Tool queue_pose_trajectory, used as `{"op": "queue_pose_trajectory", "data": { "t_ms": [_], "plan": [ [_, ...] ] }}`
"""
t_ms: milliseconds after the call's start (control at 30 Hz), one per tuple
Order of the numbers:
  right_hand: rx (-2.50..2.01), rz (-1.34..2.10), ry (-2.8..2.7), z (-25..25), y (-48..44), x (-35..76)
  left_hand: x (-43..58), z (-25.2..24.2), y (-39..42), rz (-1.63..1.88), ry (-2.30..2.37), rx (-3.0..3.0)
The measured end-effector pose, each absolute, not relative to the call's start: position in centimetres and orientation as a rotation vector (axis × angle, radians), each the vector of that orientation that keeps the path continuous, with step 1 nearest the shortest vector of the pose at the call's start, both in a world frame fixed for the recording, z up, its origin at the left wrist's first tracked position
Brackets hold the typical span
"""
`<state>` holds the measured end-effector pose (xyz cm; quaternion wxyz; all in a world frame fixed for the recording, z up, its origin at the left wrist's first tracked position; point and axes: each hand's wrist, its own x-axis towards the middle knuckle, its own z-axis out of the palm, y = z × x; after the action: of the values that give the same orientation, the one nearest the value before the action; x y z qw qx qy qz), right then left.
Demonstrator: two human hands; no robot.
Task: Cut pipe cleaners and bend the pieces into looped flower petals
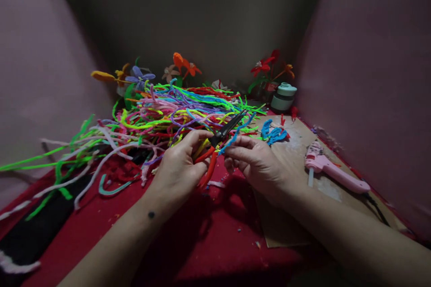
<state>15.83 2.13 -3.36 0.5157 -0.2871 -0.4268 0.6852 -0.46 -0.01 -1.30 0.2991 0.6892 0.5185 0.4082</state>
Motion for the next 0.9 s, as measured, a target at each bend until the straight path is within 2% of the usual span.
{"op": "queue_pose_trajectory", "data": {
  "t_ms": [333, 900],
  "plan": [
    [-0.679, 1.644, -1.049, -3.36, 1.95, 15.88, -0.12, -0.64, -0.11, 1.076, 1.245, 1.639],
    [-0.694, 1.661, -1.059, -3.59, 2.25, 16.17, -0.43, -0.64, -0.14, 1.019, 1.278, 1.750]
  ]
}}
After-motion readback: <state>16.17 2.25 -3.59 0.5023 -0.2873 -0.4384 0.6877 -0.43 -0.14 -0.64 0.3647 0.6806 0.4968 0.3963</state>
